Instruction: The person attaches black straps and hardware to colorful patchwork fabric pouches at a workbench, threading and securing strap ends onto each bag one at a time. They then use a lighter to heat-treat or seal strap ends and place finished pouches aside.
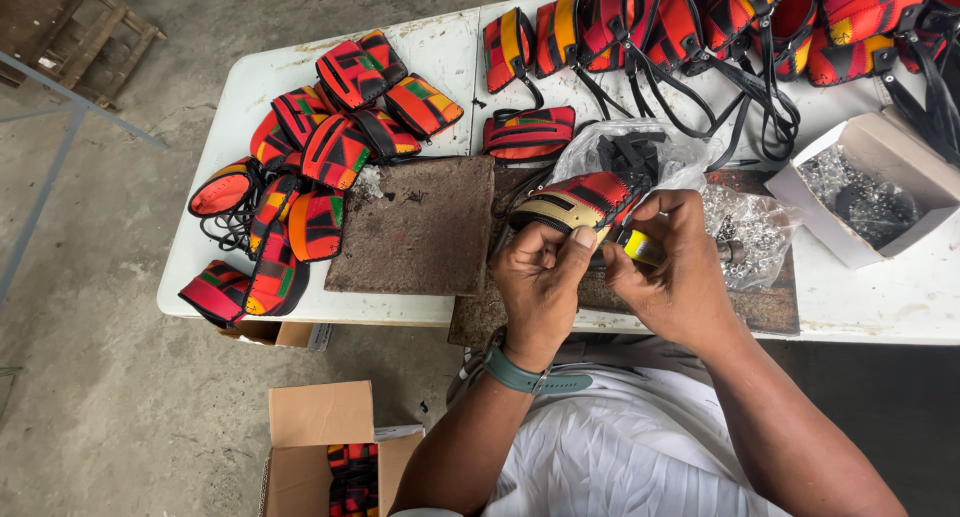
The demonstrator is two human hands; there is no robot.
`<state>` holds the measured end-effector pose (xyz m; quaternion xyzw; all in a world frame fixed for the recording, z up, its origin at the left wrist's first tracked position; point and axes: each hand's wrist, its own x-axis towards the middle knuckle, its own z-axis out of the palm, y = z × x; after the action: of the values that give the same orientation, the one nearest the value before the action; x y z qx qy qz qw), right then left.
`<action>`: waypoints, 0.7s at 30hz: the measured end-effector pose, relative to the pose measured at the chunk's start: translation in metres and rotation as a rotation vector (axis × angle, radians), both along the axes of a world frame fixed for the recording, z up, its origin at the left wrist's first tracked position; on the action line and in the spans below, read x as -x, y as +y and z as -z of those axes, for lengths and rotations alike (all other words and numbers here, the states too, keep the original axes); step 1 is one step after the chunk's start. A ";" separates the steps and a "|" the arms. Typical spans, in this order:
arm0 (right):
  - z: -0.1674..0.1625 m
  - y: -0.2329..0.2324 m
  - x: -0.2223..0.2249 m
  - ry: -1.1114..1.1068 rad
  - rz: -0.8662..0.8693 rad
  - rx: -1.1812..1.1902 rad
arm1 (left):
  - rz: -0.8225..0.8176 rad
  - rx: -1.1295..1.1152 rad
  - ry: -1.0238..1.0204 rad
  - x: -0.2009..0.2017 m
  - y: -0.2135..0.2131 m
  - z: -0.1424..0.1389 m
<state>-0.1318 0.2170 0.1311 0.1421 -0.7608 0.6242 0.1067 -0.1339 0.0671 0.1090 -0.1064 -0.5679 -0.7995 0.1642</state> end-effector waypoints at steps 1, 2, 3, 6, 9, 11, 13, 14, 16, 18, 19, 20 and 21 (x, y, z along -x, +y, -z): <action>0.000 0.000 0.000 -0.009 -0.011 0.010 | 0.001 -0.001 -0.002 0.000 0.000 0.000; 0.000 0.001 0.000 -0.017 -0.022 0.020 | 0.003 0.000 0.003 0.000 0.000 0.000; 0.000 0.001 0.000 -0.040 -0.029 0.038 | 0.005 0.001 0.008 0.000 -0.001 -0.001; -0.001 0.002 0.000 -0.091 -0.043 0.068 | -0.021 0.056 0.025 -0.001 -0.001 -0.002; -0.002 0.002 0.000 -0.104 -0.044 0.058 | -0.029 0.078 0.033 -0.001 -0.002 -0.004; -0.004 0.002 0.000 -0.106 -0.048 0.056 | -0.022 0.074 0.037 -0.001 -0.002 -0.005; -0.005 0.002 0.000 -0.111 -0.067 0.075 | -0.016 0.070 0.042 -0.001 -0.001 -0.005; -0.005 0.002 -0.001 -0.113 -0.076 0.084 | -0.023 0.082 0.042 -0.001 -0.002 -0.005; -0.005 0.001 -0.001 -0.117 -0.071 0.076 | -0.038 0.106 0.043 -0.001 -0.002 -0.005; -0.006 0.001 -0.002 -0.118 -0.071 0.073 | -0.033 0.100 0.041 -0.001 -0.002 -0.005; -0.006 0.001 -0.002 -0.116 -0.075 0.074 | -0.031 0.098 0.040 -0.001 -0.003 -0.005; -0.006 0.001 -0.003 -0.115 -0.078 0.076 | -0.035 0.104 0.040 -0.002 -0.003 -0.006; -0.007 0.001 -0.003 -0.115 -0.068 0.058 | -0.039 0.109 0.041 -0.002 -0.003 -0.006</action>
<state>-0.1285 0.2182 0.1379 0.1286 -0.7421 0.6562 0.0456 -0.1317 0.0641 0.1149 -0.1204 -0.6091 -0.7617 0.1851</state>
